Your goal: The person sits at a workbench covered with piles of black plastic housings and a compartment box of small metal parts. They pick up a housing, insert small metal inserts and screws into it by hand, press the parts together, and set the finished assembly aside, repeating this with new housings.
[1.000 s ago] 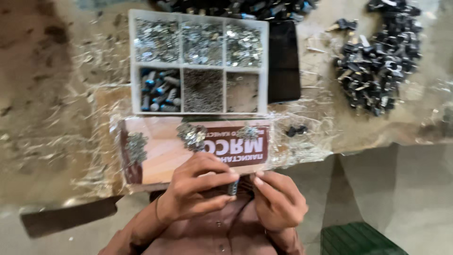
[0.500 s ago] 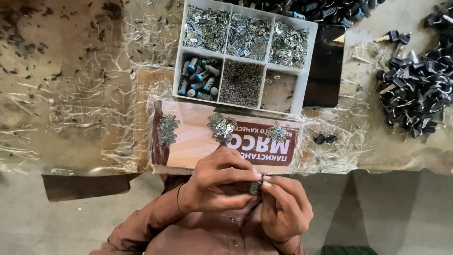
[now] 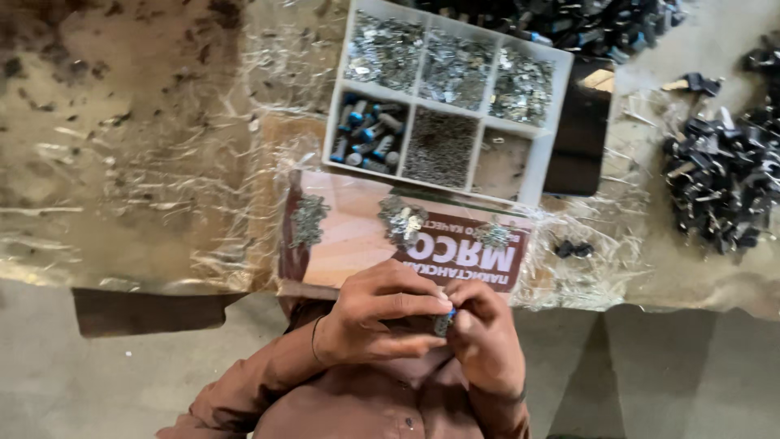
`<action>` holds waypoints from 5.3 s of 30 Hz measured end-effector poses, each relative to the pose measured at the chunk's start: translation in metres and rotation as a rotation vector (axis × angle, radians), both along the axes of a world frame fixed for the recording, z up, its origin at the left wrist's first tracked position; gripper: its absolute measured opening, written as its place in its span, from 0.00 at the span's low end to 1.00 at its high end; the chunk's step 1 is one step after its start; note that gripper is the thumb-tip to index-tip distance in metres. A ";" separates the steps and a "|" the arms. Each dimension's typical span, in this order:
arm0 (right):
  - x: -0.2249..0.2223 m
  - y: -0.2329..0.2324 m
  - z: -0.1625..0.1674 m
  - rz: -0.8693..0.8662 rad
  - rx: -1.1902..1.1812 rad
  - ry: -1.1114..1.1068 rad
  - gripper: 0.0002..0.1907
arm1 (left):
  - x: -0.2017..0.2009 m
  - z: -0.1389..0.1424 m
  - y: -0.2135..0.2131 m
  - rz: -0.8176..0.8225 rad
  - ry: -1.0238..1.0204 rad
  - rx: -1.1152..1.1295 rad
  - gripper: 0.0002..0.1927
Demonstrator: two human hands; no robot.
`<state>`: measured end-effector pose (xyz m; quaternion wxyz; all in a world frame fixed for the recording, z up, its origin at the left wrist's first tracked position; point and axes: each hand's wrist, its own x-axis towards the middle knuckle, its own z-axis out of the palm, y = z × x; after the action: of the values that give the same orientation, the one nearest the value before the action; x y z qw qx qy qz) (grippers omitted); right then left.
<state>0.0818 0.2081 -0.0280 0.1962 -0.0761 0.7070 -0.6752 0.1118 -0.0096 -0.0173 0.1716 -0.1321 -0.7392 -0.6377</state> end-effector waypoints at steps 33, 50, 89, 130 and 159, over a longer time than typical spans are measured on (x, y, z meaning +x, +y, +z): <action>-0.006 -0.020 0.025 0.015 0.331 0.772 0.13 | 0.003 0.003 -0.020 0.025 -0.014 0.037 0.25; -0.002 -0.011 0.031 -0.085 0.099 0.489 0.12 | 0.000 -0.001 0.006 -0.010 -0.032 0.014 0.24; -0.022 0.005 -0.006 -0.063 0.967 0.664 0.38 | -0.003 -0.009 -0.004 0.083 -0.072 0.120 0.23; 0.009 -0.003 0.032 -0.113 0.234 0.664 0.10 | -0.004 -0.003 0.017 -0.074 -0.049 0.026 0.23; -0.037 -0.045 0.010 0.076 0.686 0.790 0.16 | 0.008 -0.006 -0.027 0.161 -0.079 0.044 0.25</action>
<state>0.0453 0.1627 -0.0177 -0.0472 -0.2820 0.9043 -0.3170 0.1201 -0.0362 -0.0237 0.1958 -0.0432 -0.7395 -0.6426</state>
